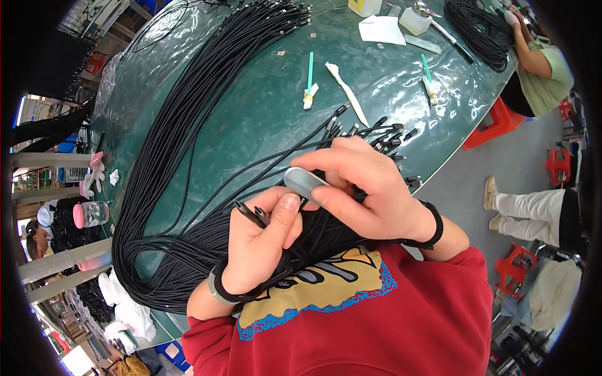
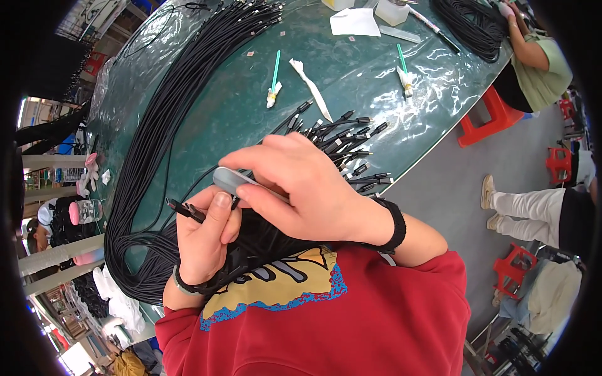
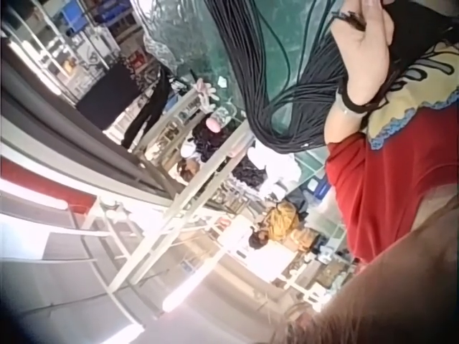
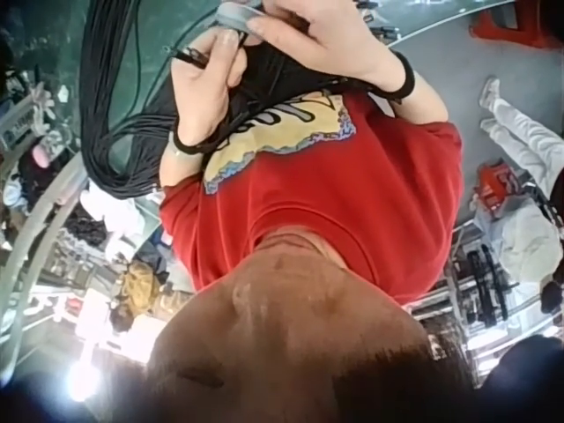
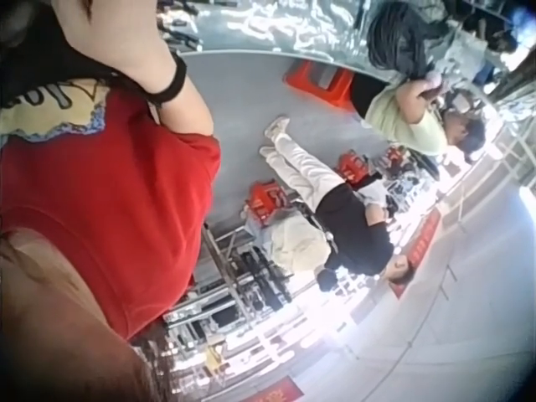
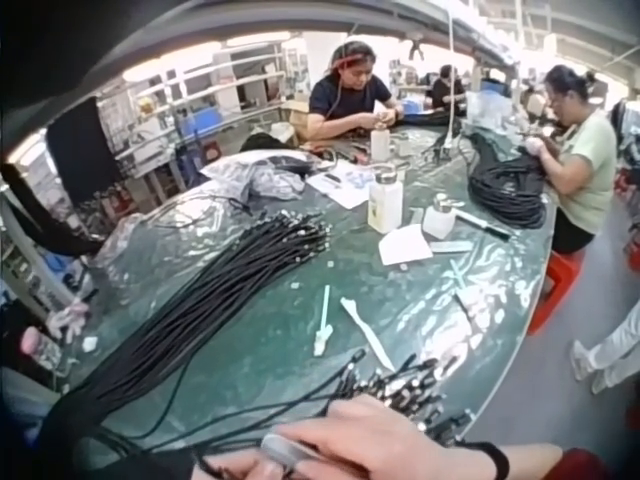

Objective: The person wipes the connectors of several cables with a cloth and a green tool, then files them with a handheld file before gathering and bundling the cables.

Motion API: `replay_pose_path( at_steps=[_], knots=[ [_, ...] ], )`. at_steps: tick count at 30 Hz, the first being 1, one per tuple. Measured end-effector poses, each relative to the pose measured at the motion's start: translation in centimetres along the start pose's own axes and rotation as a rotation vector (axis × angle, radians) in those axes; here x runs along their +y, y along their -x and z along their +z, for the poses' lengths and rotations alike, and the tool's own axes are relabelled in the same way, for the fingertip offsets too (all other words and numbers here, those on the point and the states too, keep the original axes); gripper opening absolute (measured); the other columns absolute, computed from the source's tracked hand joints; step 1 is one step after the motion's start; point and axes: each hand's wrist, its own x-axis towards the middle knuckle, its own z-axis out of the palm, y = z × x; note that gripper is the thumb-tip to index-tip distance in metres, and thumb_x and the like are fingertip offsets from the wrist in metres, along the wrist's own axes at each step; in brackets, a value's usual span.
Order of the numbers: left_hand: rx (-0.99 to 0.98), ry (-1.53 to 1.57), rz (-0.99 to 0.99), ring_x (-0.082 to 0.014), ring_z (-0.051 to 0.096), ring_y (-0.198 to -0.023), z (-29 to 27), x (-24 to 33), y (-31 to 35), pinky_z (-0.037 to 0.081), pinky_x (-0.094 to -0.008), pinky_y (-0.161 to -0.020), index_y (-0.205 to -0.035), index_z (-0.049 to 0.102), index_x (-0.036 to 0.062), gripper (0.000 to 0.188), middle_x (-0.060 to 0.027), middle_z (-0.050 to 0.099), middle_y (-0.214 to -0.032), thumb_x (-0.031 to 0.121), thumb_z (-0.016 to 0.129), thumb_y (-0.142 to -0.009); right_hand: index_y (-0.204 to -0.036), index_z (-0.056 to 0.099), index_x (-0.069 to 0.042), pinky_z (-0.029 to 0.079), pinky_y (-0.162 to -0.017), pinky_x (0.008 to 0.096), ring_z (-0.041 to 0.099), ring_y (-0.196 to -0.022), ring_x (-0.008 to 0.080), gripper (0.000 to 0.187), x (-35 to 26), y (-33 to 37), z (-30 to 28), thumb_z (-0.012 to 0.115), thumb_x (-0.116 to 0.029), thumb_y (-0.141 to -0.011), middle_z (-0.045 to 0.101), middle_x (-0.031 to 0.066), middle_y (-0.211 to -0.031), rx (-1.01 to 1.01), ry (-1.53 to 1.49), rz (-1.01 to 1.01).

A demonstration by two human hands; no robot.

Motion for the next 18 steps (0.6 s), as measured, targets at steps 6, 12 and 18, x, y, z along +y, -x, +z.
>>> replay_pose_path(
  at_steps=[6, 12, 18],
  knots=[
    [0.030, -0.095, 0.032, -0.0030, 0.031, -0.043, 0.8, -0.2, 0.1, 0.020, -0.0183, -0.041, -0.081, 0.054, -0.0047, 0.024, 0.0023, 0.042, -0.053, 0.016, 0.045, -0.088, -0.101, 0.055, -0.001, 0.032, -0.053, 0.0263, 0.038, -0.054, 0.0115, 0.025, 0.5, -2.4, 1.7, 0.054, -0.005, -0.076, 0.041, -0.0002, -0.054, 0.141, 0.014, -0.018],
    [0.024, -0.094, 0.037, -0.0030, 0.030, -0.042, 0.8, -0.3, 0.2, 0.020, -0.0183, -0.040, -0.081, 0.054, -0.0046, 0.025, 0.0022, 0.042, -0.053, 0.017, 0.044, -0.089, -0.101, 0.055, -0.001, 0.033, -0.052, 0.0262, 0.039, -0.053, 0.0118, 0.025, -0.5, -1.5, 1.1, 0.054, -0.004, -0.076, 0.042, 0.0004, -0.054, 0.131, -0.206, 0.193],
    [-0.052, -0.051, -0.057, -0.0024, 0.030, -0.044, 0.2, 0.0, -0.2, 0.024, -0.0185, -0.042, -0.082, 0.054, -0.0019, 0.026, 0.0038, 0.039, -0.048, 0.018, 0.040, -0.090, -0.102, 0.055, -0.002, 0.032, -0.051, 0.0259, 0.038, -0.053, 0.0118, 0.028, 0.1, -2.4, 1.2, 0.054, -0.002, -0.074, 0.041, -0.0002, -0.054, 0.204, -0.178, 0.192]
  ],
)
